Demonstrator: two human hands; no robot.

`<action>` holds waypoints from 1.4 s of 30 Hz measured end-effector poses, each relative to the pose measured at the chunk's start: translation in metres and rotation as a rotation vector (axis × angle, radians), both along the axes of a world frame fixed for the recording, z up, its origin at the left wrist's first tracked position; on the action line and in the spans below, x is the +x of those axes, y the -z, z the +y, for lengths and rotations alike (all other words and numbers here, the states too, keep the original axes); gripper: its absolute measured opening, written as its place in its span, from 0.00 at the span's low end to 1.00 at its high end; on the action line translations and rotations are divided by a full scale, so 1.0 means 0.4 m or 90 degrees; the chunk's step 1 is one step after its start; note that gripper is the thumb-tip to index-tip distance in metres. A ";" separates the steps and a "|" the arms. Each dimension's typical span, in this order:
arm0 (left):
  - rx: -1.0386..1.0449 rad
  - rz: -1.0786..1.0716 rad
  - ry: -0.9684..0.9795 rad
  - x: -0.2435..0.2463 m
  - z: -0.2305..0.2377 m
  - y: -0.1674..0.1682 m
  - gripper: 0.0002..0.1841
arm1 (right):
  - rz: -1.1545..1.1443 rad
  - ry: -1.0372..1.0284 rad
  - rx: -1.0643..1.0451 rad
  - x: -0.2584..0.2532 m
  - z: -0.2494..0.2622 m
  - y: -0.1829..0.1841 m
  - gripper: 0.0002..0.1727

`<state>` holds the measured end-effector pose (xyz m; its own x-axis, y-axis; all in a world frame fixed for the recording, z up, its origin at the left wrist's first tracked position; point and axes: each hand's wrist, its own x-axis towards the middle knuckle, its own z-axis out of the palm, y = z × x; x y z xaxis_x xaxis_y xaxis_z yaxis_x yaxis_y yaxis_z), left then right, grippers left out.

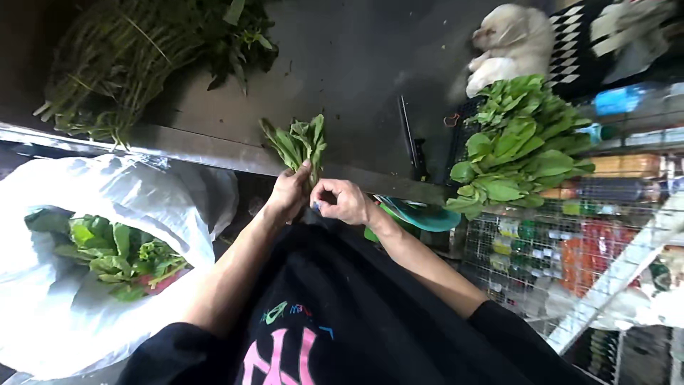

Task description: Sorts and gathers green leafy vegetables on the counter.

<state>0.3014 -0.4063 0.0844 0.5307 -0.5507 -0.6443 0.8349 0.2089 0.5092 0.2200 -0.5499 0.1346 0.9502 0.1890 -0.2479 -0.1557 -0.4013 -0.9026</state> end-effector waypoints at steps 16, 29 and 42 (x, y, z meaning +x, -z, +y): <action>-0.090 -0.063 0.019 0.051 0.015 0.023 0.22 | 0.246 0.333 -0.426 0.035 -0.197 -0.017 0.22; -0.170 0.017 0.076 0.076 0.081 0.035 0.14 | 0.233 0.440 0.196 0.047 -0.034 0.008 0.17; -0.211 0.098 -0.036 0.039 0.087 0.088 0.15 | 0.160 0.456 0.093 0.043 0.010 0.048 0.17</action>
